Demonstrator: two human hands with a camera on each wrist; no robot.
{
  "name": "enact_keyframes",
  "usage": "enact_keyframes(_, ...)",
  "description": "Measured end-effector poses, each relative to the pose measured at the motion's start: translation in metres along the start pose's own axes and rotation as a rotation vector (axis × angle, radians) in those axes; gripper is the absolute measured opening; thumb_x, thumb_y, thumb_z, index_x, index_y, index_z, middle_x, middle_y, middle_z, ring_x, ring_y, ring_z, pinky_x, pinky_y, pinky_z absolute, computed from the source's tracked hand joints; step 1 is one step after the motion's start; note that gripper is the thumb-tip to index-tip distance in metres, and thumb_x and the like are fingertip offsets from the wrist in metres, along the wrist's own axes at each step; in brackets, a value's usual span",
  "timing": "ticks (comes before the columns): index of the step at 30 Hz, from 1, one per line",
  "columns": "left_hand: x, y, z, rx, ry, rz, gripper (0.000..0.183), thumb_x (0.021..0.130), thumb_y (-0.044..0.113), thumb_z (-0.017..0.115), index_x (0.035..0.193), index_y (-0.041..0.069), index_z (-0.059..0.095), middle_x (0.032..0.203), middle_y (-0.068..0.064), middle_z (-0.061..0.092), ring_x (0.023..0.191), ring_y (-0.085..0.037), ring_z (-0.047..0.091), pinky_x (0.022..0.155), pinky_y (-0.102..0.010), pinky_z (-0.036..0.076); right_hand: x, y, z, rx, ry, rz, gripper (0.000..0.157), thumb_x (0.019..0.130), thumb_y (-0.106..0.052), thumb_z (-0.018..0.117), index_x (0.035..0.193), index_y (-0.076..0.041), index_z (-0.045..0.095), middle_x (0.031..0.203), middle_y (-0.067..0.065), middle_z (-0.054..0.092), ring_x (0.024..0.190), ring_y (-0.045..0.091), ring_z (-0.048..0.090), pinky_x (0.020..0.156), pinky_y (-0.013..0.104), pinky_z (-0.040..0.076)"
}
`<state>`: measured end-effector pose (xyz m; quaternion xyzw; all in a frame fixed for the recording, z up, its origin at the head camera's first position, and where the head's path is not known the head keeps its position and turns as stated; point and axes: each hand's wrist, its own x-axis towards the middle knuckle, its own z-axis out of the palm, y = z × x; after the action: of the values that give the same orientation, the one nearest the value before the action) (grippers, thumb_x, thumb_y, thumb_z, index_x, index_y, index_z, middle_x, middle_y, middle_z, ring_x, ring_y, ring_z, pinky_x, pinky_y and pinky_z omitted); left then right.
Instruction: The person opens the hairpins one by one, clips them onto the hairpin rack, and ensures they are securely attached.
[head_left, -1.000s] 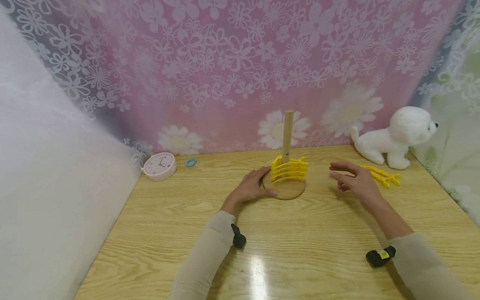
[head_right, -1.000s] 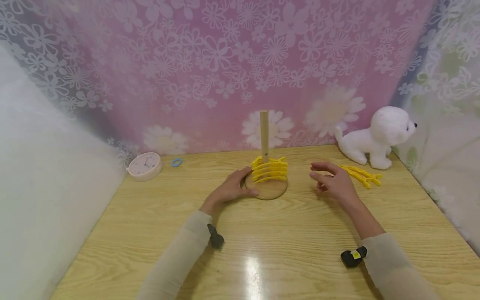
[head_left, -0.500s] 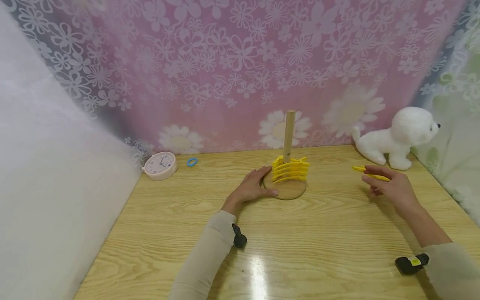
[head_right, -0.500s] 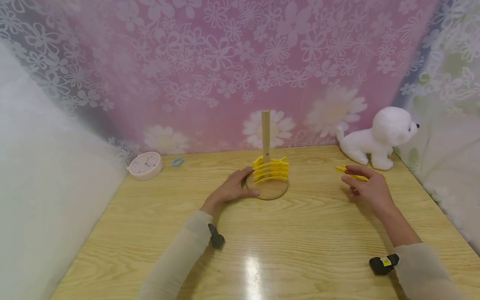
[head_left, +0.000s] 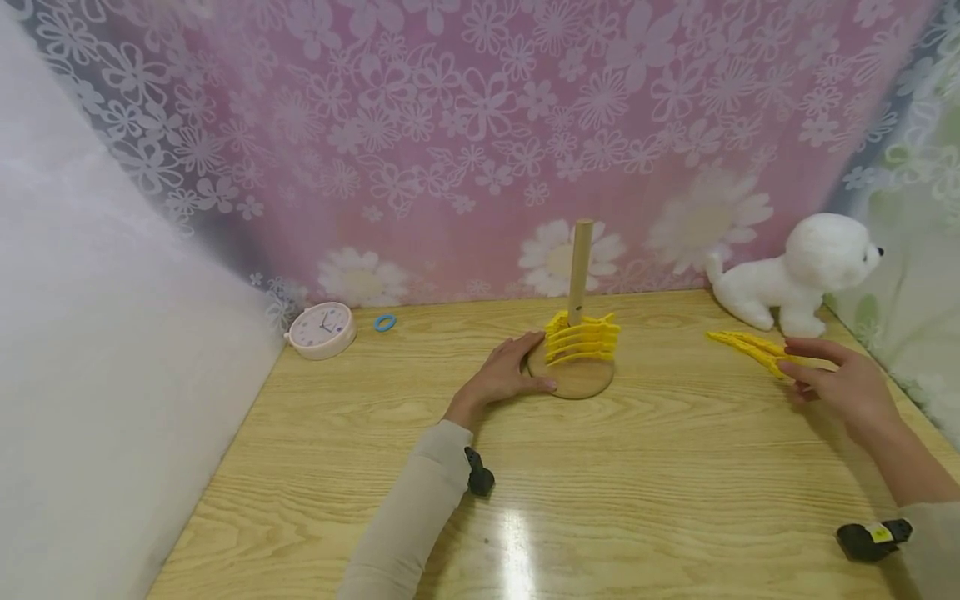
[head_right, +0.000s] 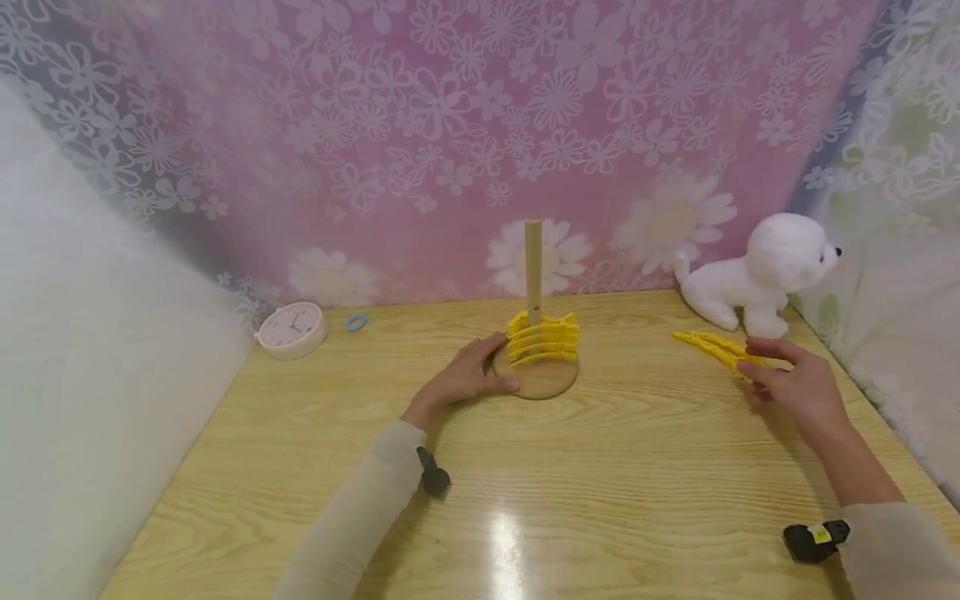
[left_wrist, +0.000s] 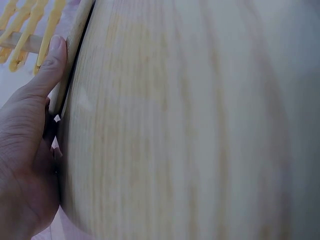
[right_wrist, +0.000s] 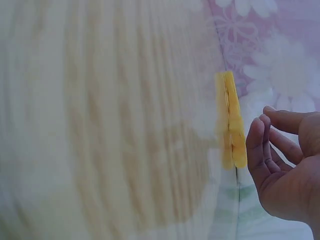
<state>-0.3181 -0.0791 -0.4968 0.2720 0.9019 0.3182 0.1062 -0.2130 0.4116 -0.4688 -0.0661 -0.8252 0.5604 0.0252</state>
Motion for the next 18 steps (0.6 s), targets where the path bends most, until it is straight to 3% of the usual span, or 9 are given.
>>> enact_keyframes(4, 0.0004, -0.0004, 0.0001, -0.005, 0.001, 0.002, 0.101, 0.088, 0.059, 0.077, 0.168, 0.031, 0.021, 0.173, 0.004, 0.022, 0.161, -0.025, 0.008, 0.131, -0.045, 0.005, -0.0003, -0.0008, -0.005, -0.034, -0.01, -0.003, 0.023, 0.101, -0.023, 0.071, 0.111, -0.042, 0.064, 0.093, -0.029, 0.067, 0.065, 0.016, 0.071, 0.056, 0.033, 0.062)
enact_keyframes(9, 0.0007, -0.0019, 0.0001, -0.011, 0.0, -0.007, 0.102, 0.088, 0.06, 0.077, 0.168, 0.032, 0.021, 0.173, 0.005, 0.021, 0.161, -0.026, 0.008, 0.131, -0.046, 0.005, 0.0016, -0.0017, -0.0072, -0.091, -0.014, -0.033, 0.022, 0.102, -0.023, 0.07, 0.117, -0.037, 0.062, 0.095, -0.03, 0.065, 0.064, 0.019, 0.07, 0.056, 0.035, 0.062)
enact_keyframes(12, 0.0005, -0.0015, -0.0002, -0.017, -0.001, -0.001, 0.102, 0.088, 0.06, 0.078, 0.168, 0.032, 0.021, 0.173, 0.004, 0.022, 0.161, -0.026, 0.008, 0.131, -0.046, 0.005, 0.0029, -0.0015, -0.0079, -0.118, -0.017, -0.023, 0.02, 0.102, -0.024, 0.07, 0.117, -0.034, 0.063, 0.089, -0.021, 0.07, 0.063, 0.021, 0.07, 0.056, 0.037, 0.062)
enact_keyframes(15, 0.0002, -0.0006, -0.0002, -0.017, -0.001, 0.005, 0.101, 0.088, 0.059, 0.077, 0.168, 0.032, 0.021, 0.173, 0.003, 0.022, 0.161, -0.026, 0.008, 0.131, -0.045, 0.004, 0.0053, -0.0007, -0.0073, -0.172, -0.04, -0.025, 0.022, 0.102, -0.025, 0.07, 0.123, -0.021, 0.064, 0.083, -0.006, 0.074, 0.063, 0.019, 0.067, 0.055, 0.036, 0.06)
enact_keyframes(18, -0.0002, -0.0004, 0.0, -0.014, 0.002, 0.002, 0.101, 0.088, 0.059, 0.077, 0.168, 0.031, 0.022, 0.173, 0.002, 0.022, 0.161, -0.026, 0.008, 0.131, -0.045, 0.004, 0.0087, 0.0012, -0.0055, -0.26, -0.05, -0.04, 0.04, 0.103, -0.028, 0.07, 0.132, -0.002, 0.061, 0.081, 0.002, 0.074, 0.063, 0.016, 0.062, 0.053, 0.033, 0.055)
